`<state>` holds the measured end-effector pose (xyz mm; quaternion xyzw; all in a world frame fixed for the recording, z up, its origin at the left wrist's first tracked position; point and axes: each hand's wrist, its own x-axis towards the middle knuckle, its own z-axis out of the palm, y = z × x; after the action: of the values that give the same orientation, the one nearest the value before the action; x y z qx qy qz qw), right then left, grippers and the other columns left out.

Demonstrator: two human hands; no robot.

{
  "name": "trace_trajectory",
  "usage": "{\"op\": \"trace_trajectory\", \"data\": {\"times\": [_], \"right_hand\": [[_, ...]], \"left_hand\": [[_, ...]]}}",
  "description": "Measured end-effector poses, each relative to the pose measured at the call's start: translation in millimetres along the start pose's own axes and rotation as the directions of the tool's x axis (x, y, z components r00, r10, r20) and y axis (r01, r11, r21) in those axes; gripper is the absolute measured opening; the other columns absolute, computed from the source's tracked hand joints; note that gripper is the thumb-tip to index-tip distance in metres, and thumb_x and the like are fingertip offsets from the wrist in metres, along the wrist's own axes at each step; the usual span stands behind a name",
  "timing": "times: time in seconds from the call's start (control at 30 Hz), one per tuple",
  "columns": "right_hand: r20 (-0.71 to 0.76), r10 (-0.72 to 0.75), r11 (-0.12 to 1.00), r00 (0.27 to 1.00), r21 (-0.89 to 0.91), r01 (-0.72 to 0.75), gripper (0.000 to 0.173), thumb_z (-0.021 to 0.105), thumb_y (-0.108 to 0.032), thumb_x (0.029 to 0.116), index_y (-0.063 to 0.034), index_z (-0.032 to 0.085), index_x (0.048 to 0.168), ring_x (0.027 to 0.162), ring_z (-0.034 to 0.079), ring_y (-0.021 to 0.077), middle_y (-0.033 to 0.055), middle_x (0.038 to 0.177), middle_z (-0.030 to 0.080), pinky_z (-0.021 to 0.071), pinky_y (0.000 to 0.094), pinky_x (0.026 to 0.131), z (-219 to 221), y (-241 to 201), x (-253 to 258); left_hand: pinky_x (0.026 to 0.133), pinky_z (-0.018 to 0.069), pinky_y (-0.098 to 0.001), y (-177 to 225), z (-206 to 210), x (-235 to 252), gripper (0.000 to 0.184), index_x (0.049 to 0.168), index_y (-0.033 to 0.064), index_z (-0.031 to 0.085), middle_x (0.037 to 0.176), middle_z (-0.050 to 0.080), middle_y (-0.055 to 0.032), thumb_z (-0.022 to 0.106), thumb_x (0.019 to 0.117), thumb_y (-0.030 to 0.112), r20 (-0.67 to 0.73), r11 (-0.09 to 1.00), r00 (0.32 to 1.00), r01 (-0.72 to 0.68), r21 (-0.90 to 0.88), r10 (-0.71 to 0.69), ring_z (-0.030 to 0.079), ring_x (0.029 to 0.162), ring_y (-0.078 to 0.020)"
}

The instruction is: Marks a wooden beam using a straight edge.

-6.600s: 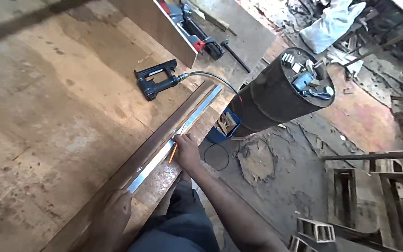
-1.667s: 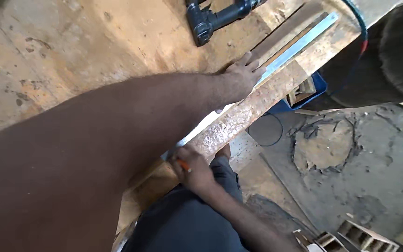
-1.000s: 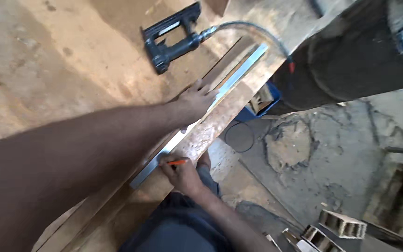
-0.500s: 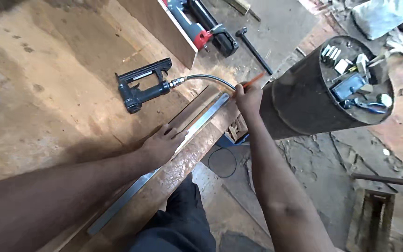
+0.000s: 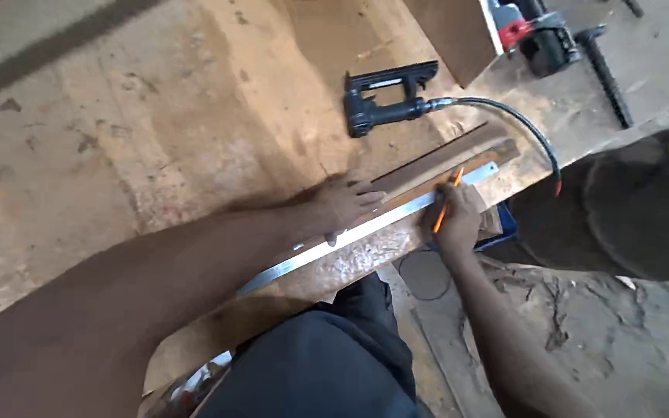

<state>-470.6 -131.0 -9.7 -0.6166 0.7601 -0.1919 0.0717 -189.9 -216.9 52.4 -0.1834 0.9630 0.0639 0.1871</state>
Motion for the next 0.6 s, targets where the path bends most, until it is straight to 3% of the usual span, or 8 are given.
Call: {"op": "trace_trajectory", "data": {"times": [0.07, 0.17, 0.27, 0.33, 0.43, 0.6], "right_hand": [[-0.005, 0.000, 0.999, 1.000, 0.035, 0.001, 0.035, 0.048, -0.023, 0.1058, -0.0162, 0.065, 0.135, 0.140, 0.051, 0.0340, 0.0148, 0.144, 0.060, 0.0438, 0.0556, 0.114, 14, -42, -36], [0.024, -0.056, 0.995, 0.998, 0.083, 0.054, 0.033, 0.053, -0.020, 0.1032, -0.0151, 0.067, 0.132, 0.134, 0.055, 0.0325, 0.0144, 0.139, 0.063, 0.0485, 0.0530, 0.109, 29, -112, -86], [0.028, -0.220, 0.963, 0.975, 0.167, 0.212, 0.026, 0.060, -0.019, 0.1010, -0.0129, 0.071, 0.124, 0.123, 0.062, 0.0295, 0.0123, 0.132, 0.066, 0.0546, 0.0480, 0.101, 44, -166, -123], [0.054, -0.344, 0.919, 0.937, 0.226, 0.324, 0.024, 0.061, -0.018, 0.1017, -0.0139, 0.072, 0.123, 0.121, 0.063, 0.0269, 0.0098, 0.130, 0.068, 0.0541, 0.0454, 0.102, 49, -192, -136], [0.122, -0.468, 0.861, 0.875, 0.286, 0.421, 0.023, 0.060, -0.016, 0.1022, -0.0173, 0.073, 0.121, 0.120, 0.064, 0.0230, 0.0058, 0.125, 0.070, 0.0547, 0.0431, 0.101, 53, -214, -143], [0.236, -0.498, 0.859, 0.835, 0.264, 0.438, 0.028, 0.059, -0.012, 0.1000, -0.0161, 0.073, 0.123, 0.122, 0.063, 0.0273, 0.0096, 0.126, 0.069, 0.0526, 0.0487, 0.104, 26, -221, -127]], "left_hand": [[0.121, 0.0234, -0.0624, 0, 19, -60, 0.128, 0.164, 0.0279, 0.028, 0.172, 0.021, 0.0021, 0.097, 0.0581, 0.049, -0.102, 0.994, 0.991, 0.080, -0.078, -0.088, 0.026, 0.155, -0.0330], [0.116, 0.0337, -0.0636, 8, 55, -157, 0.116, 0.161, 0.0256, 0.034, 0.169, 0.029, 0.0011, 0.096, 0.0641, 0.041, -0.197, 0.951, 0.938, 0.253, -0.180, -0.286, 0.034, 0.151, -0.0329], [0.120, 0.0273, -0.0620, 30, 95, -265, 0.106, 0.162, 0.0217, 0.032, 0.171, 0.024, 0.0018, 0.089, 0.0762, 0.045, -0.113, 0.834, 0.851, 0.463, -0.300, -0.513, 0.027, 0.154, -0.0296], [0.120, 0.0274, -0.0602, 49, 125, -330, 0.093, 0.161, 0.0193, 0.036, 0.170, 0.027, 0.0006, 0.083, 0.0838, 0.044, -0.100, 0.729, 0.759, 0.568, -0.381, -0.644, 0.029, 0.154, -0.0290], [0.117, 0.0347, -0.0608, 83, 169, -404, 0.075, 0.156, 0.0190, 0.044, 0.164, 0.038, -0.0020, 0.077, 0.0913, 0.037, -0.094, 0.538, 0.578, 0.671, -0.511, -0.810, 0.038, 0.149, -0.0312], [0.119, 0.0335, -0.0599, 127, 227, -477, 0.061, 0.151, 0.0121, 0.051, 0.159, 0.046, -0.0082, 0.065, 0.0981, 0.039, -0.082, 0.268, 0.295, 0.674, -0.688, -0.952, 0.043, 0.146, -0.0338]]}}
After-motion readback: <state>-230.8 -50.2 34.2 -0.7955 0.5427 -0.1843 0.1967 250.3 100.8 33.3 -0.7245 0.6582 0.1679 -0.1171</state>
